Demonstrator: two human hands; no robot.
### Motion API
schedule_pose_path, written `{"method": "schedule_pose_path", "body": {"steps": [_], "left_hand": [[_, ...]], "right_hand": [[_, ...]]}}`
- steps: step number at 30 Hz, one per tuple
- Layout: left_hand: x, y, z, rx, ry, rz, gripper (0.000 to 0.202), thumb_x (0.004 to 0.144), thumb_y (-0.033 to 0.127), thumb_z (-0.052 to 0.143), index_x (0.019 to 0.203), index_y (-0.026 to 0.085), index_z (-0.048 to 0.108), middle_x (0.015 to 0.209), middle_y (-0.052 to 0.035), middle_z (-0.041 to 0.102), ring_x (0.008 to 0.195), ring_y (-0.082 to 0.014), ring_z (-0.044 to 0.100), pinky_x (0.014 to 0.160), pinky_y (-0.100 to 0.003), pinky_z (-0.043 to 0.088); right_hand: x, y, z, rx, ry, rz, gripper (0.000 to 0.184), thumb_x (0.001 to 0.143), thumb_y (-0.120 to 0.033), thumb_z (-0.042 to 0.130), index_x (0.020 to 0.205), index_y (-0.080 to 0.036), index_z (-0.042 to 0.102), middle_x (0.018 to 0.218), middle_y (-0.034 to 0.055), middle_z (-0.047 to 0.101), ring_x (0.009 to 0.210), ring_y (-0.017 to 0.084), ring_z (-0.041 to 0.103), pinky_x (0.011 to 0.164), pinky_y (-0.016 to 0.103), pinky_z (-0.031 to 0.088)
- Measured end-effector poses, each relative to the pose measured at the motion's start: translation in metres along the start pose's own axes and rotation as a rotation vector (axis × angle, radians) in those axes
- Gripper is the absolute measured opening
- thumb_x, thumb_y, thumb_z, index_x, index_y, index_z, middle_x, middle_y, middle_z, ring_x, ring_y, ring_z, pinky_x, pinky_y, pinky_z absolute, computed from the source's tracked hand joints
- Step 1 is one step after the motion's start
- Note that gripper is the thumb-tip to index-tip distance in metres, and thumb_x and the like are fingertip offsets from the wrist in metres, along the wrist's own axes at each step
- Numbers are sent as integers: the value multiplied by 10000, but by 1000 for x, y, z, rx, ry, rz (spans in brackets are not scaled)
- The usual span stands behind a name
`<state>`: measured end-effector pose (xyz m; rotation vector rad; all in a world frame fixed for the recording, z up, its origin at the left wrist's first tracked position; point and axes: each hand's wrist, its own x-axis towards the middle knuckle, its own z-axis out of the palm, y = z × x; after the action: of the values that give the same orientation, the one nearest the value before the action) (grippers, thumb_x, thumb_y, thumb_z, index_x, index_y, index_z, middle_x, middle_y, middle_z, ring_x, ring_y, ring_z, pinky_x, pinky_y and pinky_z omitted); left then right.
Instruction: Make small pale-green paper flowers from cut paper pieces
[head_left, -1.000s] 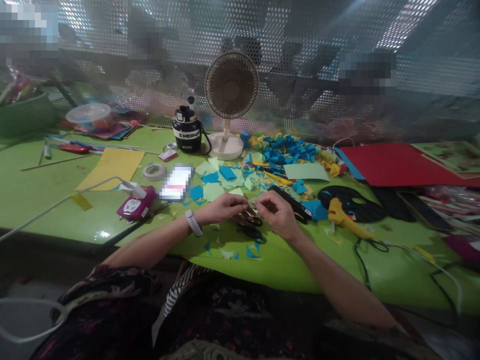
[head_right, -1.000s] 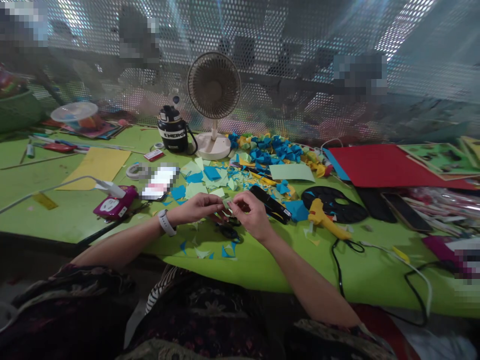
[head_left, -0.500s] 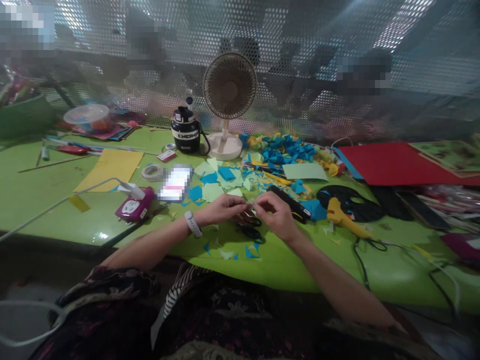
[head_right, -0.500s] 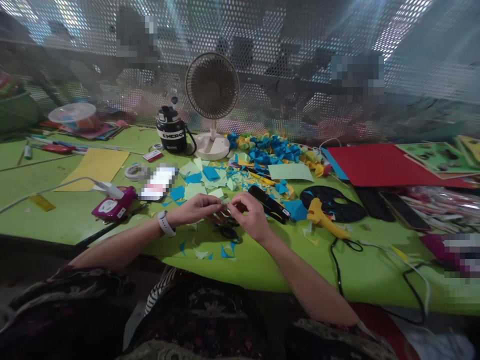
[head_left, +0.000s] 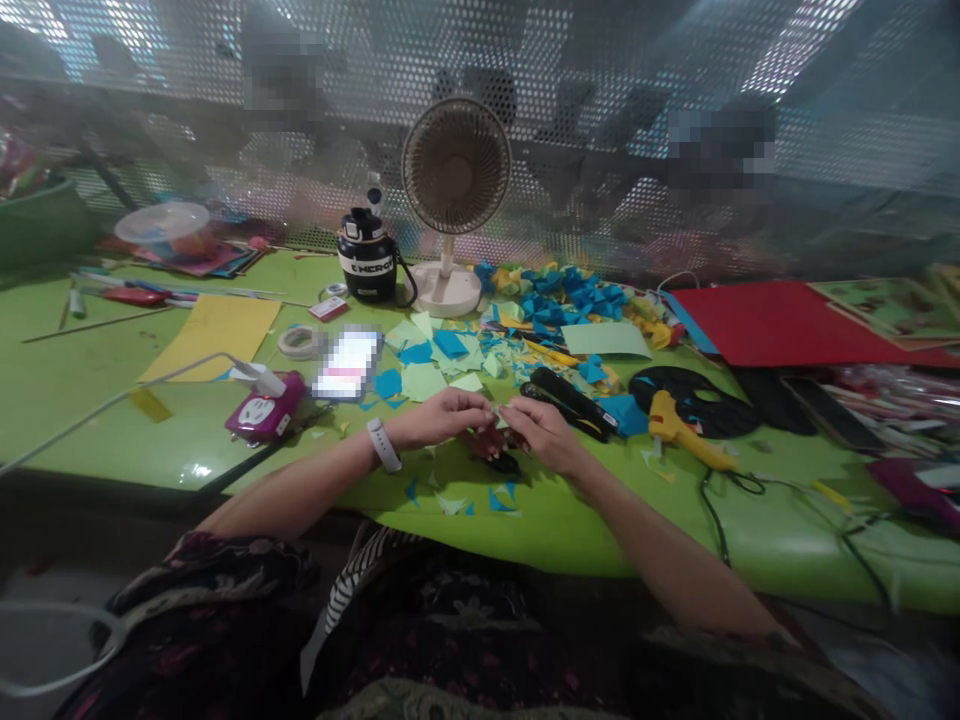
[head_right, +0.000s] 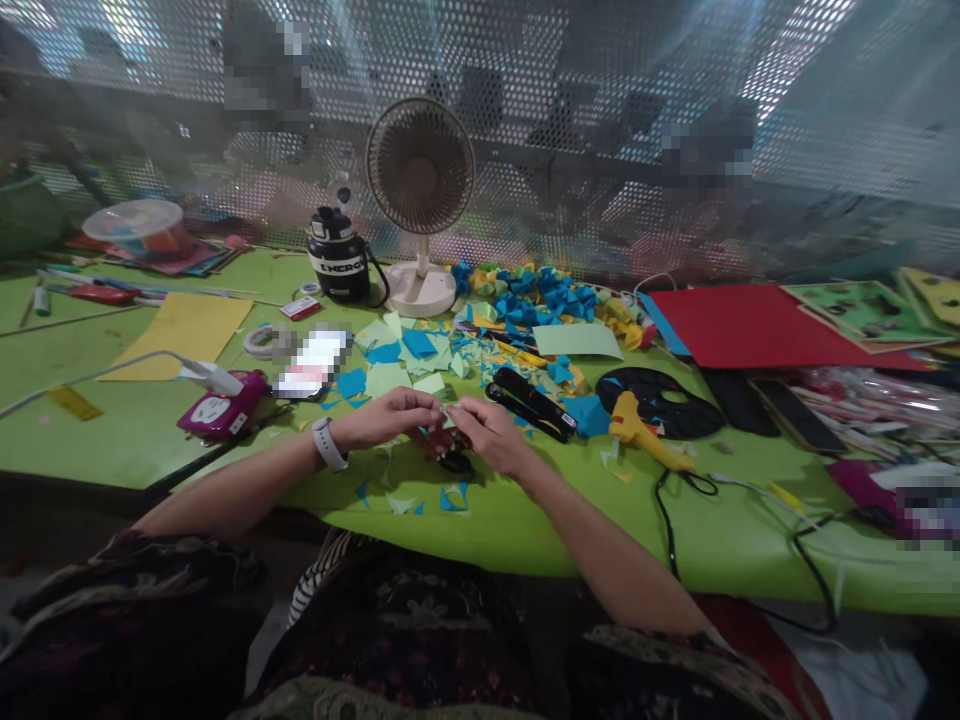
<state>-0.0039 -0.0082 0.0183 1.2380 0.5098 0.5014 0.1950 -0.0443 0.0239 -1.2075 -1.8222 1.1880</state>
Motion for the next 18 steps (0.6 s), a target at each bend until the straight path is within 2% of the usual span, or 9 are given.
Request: {"method": "schedule_pose_path", "body": {"steps": [5, 10, 14, 18], "left_hand": [[2, -4, -2, -37, 2, -18, 317, 801, 408, 748, 718, 129, 622, 791, -82, 735, 726, -173, 725, 717, -328, 614], [2, -3, -2, 3, -34, -58, 387, 781, 489, 772, 822, 117, 672, 809, -87, 744, 718, -163, 720, 702, -310, 605], [1, -1, -2, 14, -77, -39, 408, 759, 501, 791, 826, 118, 669, 862, -87, 754, 724, -145, 722, 733, -300, 601], [0, 0, -5, 51, -102, -41, 363, 793, 461, 774, 823, 117, 664, 866, -86, 752, 749, -142, 723, 731, -288, 600]], "right_hand": [[0, 4, 2, -36, -12, -28, 534, 899, -702, 451, 684, -213, 471, 547, -53, 438, 504, 101, 381, 499, 259, 299], [0, 6, 2, -122, 36, -92, 525, 919, -669, 448, 655, -216, 442, 559, -50, 425, 530, 105, 380, 521, 264, 302], [-1, 3, 2, -18, 17, -45, 485, 923, -642, 456, 685, -220, 453, 558, -55, 439, 506, 103, 380, 503, 264, 308], [-3, 2, -1, 24, -33, 16, 480, 907, -647, 468, 691, -219, 460, 565, -47, 456, 501, 108, 404, 481, 263, 312]]}}
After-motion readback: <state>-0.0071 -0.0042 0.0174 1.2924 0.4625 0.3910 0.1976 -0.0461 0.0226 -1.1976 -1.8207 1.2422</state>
